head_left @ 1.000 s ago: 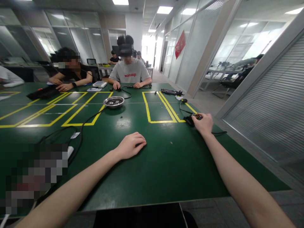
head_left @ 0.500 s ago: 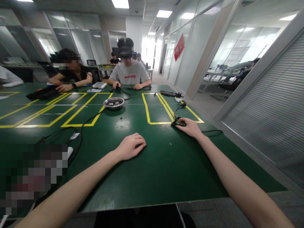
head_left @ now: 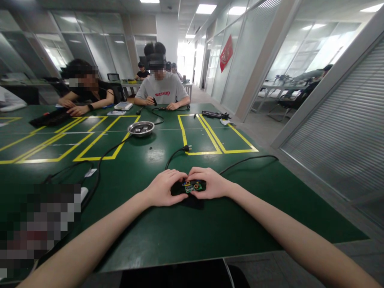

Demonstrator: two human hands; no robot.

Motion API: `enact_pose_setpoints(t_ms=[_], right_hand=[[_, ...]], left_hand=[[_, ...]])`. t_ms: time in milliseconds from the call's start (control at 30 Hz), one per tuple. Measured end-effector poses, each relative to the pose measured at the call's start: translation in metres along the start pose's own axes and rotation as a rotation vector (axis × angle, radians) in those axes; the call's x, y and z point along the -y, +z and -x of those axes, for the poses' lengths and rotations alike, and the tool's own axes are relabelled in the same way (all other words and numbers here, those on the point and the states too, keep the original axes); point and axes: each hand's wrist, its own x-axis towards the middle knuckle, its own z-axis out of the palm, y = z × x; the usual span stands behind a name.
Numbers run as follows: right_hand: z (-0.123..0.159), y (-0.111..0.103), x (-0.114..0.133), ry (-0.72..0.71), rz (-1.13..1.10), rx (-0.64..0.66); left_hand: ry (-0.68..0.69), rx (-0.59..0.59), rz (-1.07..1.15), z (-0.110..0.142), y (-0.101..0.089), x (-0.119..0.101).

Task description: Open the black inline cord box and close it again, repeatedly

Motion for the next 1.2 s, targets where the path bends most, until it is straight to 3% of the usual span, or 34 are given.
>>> enact_pose_setpoints(t_ms=[300,600,733,967,1200], right_hand=[[0.006,-0.025,-0.02,0.164,0.054,-0.063],[0.013,-0.041,-0.036,0.308,0.187,0.026],[0.016,-0.045,-0.042,0.308,0.209,0.027],[0.013,-0.036,-0.039,0.262,0.235,0.028],[-0.001,-0.006,-0.024,0.197,0.255,0.073]], left_hand=[[-0.05,0.068,-0.085,0.0,0.0,0.003],[-0.155,0.055,-0.142,-0.002,0.0,-0.001],[-0.201,0.059,-0.177,-0.001,0.001,0.004],[-0.203,0.037,-0.117,0.0,0.003,0.013],[-0.123,0.07,-0.038,0.0,0.002,0.018]])
